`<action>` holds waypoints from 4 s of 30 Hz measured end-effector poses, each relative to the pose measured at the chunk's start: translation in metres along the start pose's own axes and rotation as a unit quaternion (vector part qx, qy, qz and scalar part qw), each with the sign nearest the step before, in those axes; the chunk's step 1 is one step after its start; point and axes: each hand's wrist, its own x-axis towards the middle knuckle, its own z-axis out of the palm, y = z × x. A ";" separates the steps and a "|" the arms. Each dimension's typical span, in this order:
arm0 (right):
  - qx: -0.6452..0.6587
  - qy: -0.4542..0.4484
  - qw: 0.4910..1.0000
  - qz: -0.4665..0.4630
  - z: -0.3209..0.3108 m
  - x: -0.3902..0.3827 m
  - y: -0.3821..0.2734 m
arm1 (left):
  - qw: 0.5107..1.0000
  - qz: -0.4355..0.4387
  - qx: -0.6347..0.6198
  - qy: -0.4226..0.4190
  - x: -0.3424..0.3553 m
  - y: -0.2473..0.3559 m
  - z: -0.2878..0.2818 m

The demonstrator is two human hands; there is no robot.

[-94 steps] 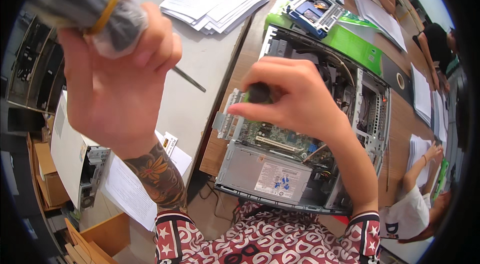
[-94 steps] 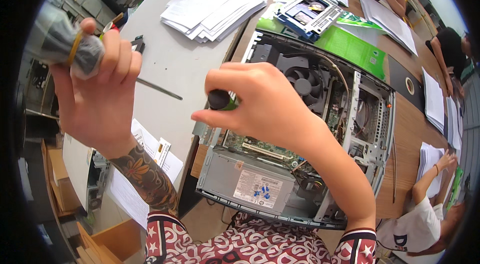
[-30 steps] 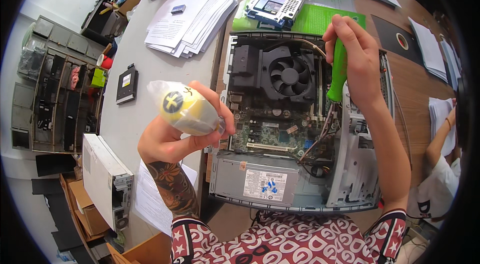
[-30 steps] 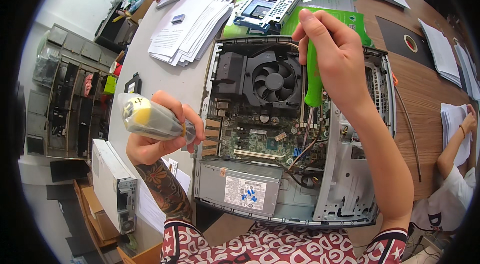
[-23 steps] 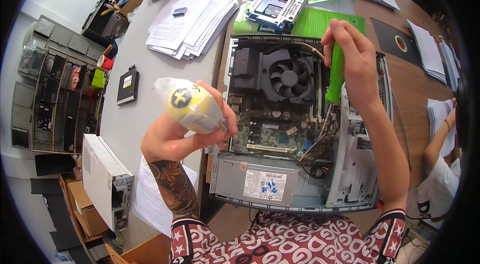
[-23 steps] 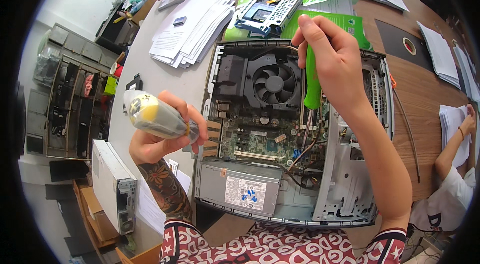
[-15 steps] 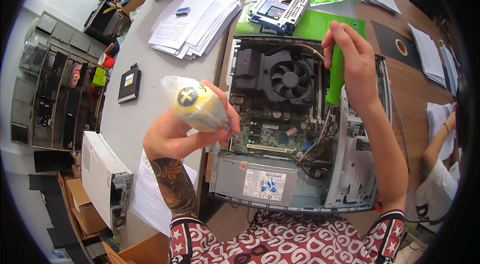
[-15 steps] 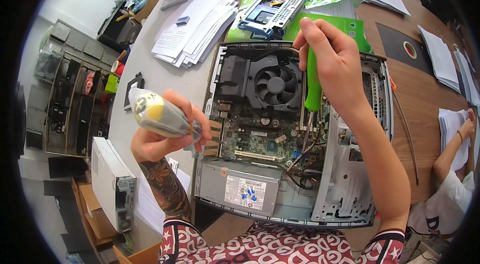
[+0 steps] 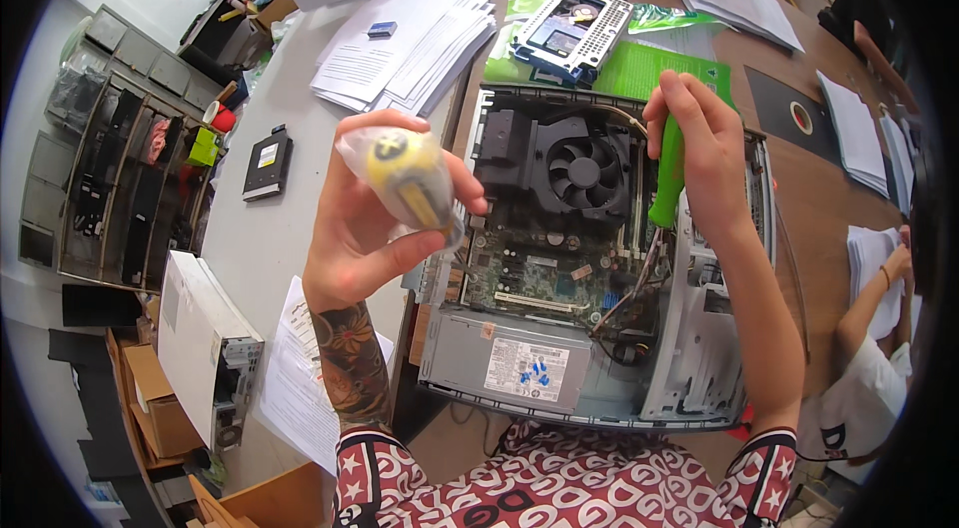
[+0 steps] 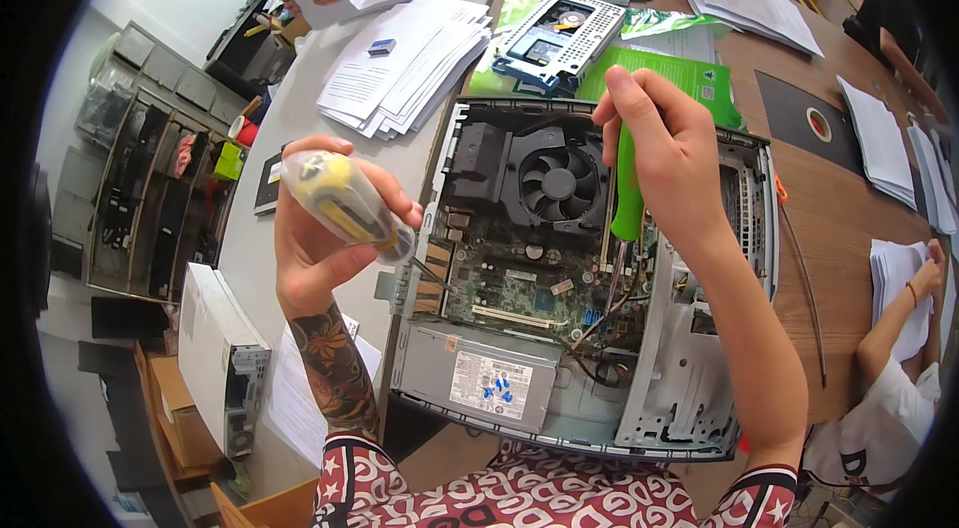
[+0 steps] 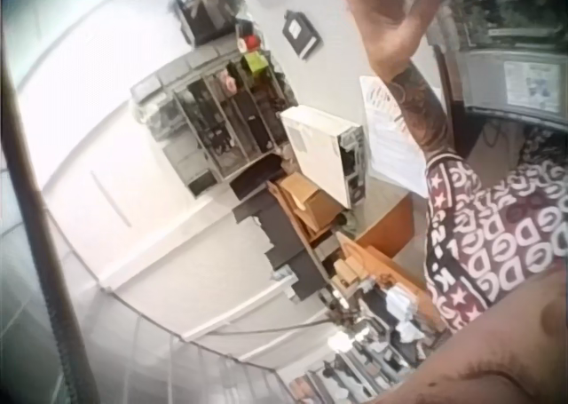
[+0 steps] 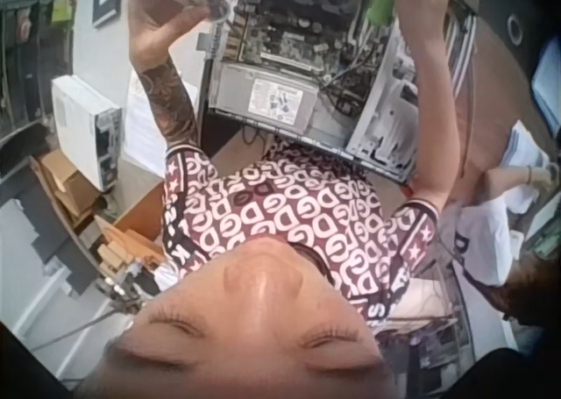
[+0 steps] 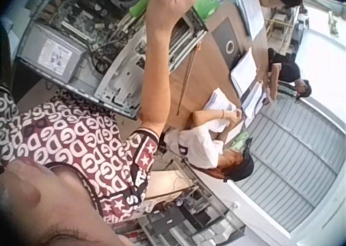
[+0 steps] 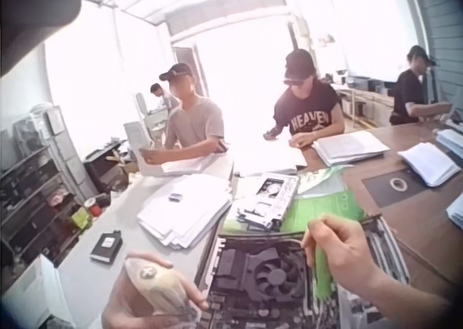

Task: The person works on the internal components of a computer chassis using a screwdriver to manipulate the CPU cooler and motherboard connections.

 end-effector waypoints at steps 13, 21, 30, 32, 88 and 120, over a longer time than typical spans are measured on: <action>-0.015 -0.016 1.000 0.020 -0.004 -0.002 -0.003 | 0.996 0.083 -0.013 -0.011 -0.001 -0.004 -0.007; -0.006 0.005 1.000 0.012 0.000 -0.002 0.001 | 0.974 0.205 0.097 -0.013 -0.006 0.014 -0.023; -0.013 0.008 1.000 0.014 0.003 -0.003 -0.002 | 0.965 0.233 0.116 -0.041 -0.007 0.014 -0.027; -0.019 0.007 1.000 0.013 0.002 -0.003 -0.003 | 0.971 0.205 0.104 -0.061 -0.008 0.017 -0.027; -0.035 0.010 0.999 -0.014 -0.008 0.012 0.005 | 0.977 0.039 0.159 0.137 -0.017 -0.015 0.004; -0.190 -0.028 0.976 -0.099 -0.008 0.003 0.001 | 0.981 0.074 0.098 0.150 0.011 -0.018 0.027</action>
